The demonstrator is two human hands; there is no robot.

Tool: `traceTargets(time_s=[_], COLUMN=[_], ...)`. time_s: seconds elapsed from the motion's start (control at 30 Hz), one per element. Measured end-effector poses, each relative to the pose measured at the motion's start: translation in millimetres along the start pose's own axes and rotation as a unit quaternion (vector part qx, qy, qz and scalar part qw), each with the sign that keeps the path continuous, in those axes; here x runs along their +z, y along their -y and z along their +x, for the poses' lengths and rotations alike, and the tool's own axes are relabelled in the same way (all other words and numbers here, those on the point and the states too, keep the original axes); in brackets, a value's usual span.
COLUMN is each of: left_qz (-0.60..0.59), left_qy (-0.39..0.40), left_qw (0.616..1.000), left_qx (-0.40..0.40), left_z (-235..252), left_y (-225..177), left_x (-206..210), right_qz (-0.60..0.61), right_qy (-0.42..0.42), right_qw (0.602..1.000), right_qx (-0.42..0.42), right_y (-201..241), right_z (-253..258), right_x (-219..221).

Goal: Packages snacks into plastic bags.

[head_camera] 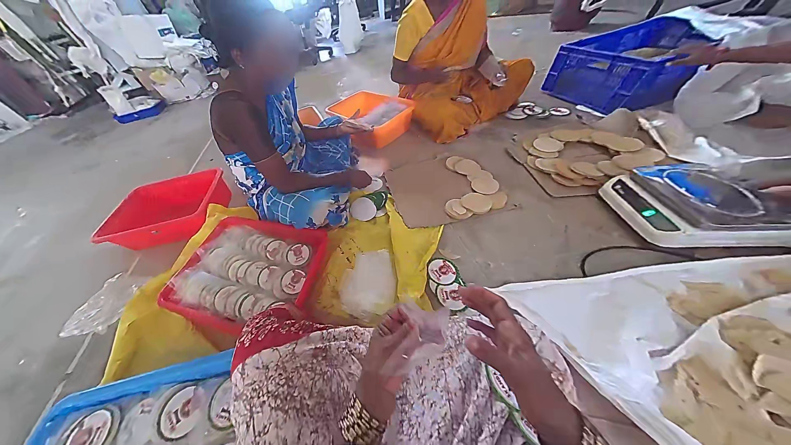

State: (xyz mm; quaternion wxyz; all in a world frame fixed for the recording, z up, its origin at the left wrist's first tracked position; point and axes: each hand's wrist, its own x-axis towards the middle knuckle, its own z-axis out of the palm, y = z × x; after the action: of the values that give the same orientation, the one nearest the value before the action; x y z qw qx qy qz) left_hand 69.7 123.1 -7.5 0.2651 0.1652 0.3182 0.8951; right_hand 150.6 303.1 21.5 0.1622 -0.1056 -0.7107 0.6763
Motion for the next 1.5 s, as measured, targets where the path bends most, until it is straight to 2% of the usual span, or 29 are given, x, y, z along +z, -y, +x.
traceTargets(time_s=[0.1,0.2,0.23,0.3,0.37,0.4,0.47,0.53,0.63,0.7,0.77,0.83,0.93,1.0,1.07,1.17,1.23,1.3,1.37,1.5], left_qz=[-0.001,0.032,0.053,0.066,0.109,0.125,0.142,0.163,0.187,0.227,0.260,0.297,0.335,0.349,0.342,0.331,0.331,0.338,0.334,0.320], left_qy=[0.049,0.021,0.024,0.088,0.139,0.141,0.111,0.050,0.009,-0.026,-0.065,-0.068,-0.082,-0.113,-0.144,-0.168,-0.162,-0.150,-0.155,-0.209], left_qw=[0.998,0.999,0.998,0.993,0.983,0.979,0.973,0.972,0.978,0.973,0.963,0.951,0.935,0.927,0.926,0.927,0.928,0.928,0.928,0.922], left_qx=[-0.030,-0.036,-0.040,-0.048,-0.053,-0.080,-0.143,-0.161,-0.092,-0.034,0.017,0.058,0.089,0.081,0.065,0.046,0.049,0.056,0.057,0.052], left_z=[-13.8,-20.6,-21.7,-21.7,-24.4,-27.8,-36.1,-40.7,-35.6,-31.2,-27.3,-22.8,-13.6,-9.1,-6.1,-3.9,-4.8,-5.3,-4.7,0.3], left_y=[7.5,8.6,6.9,1.8,-4.7,-9.3,-11.0,-3.4,10.1,7.3,1.7,-2.7,-6.9,-7.0,-5.4,0.3,6.1,11.9,17.6,23.6], left_x=[3.9,3.7,0.8,-7.0,-6.2,-0.2,13.9,23.6,18.5,11.9,4.5,-7.1,-16.1,-17.3,-19.3,-27.6,-40.4,-52.1,-59.3,-55.9], right_qz=[0.043,0.099,0.067,-0.069,-0.210,-0.244,-0.235,-0.175,-0.115,-0.142,-0.220,-0.351,-0.449,-0.463,-0.421,-0.344,-0.245,-0.109,-0.062,-0.106], right_qy=[0.041,0.061,0.052,0.013,-0.015,-0.020,-0.015,0.006,0.040,0.015,-0.035,-0.040,0.039,0.039,-0.015,-0.106,-0.126,-0.136,-0.157,-0.196], right_qw=[0.997,0.988,0.988,0.978,0.944,0.931,0.932,0.949,0.963,0.970,0.969,0.935,0.875,0.868,0.894,0.932,0.961,0.983,0.983,0.973], right_qx=[-0.051,-0.105,-0.130,-0.197,-0.253,-0.272,-0.278,-0.264,-0.239,-0.198,-0.108,0.026,0.176,0.172,0.155,0.052,0.036,0.061,0.068,0.058], right_y=[2.3,7.4,7.9,8.4,8.8,8.2,5.5,4.5,8.3,7.5,0.8,-6.1,-24.0,-39.5,-47.0,-50.8,-44.8,-36.2,-31.9,-41.2], right_z=[-0.3,-4.6,-7.1,-13.0,-17.8,-19.9,-24.2,-26.6,-25.3,-22.8,-24.3,-28.9,-32.3,-37.5,-41.3,-42.1,-37.6,-28.7,-15.6,30.8], right_x=[15.1,18.5,17.4,14.4,12.7,13.5,16.0,15.5,-2.8,-29.7,-57.8,-77.8,-83.4,-78.4,-73.6,-74.2,-79.0,-83.9,-90.8,-103.7])
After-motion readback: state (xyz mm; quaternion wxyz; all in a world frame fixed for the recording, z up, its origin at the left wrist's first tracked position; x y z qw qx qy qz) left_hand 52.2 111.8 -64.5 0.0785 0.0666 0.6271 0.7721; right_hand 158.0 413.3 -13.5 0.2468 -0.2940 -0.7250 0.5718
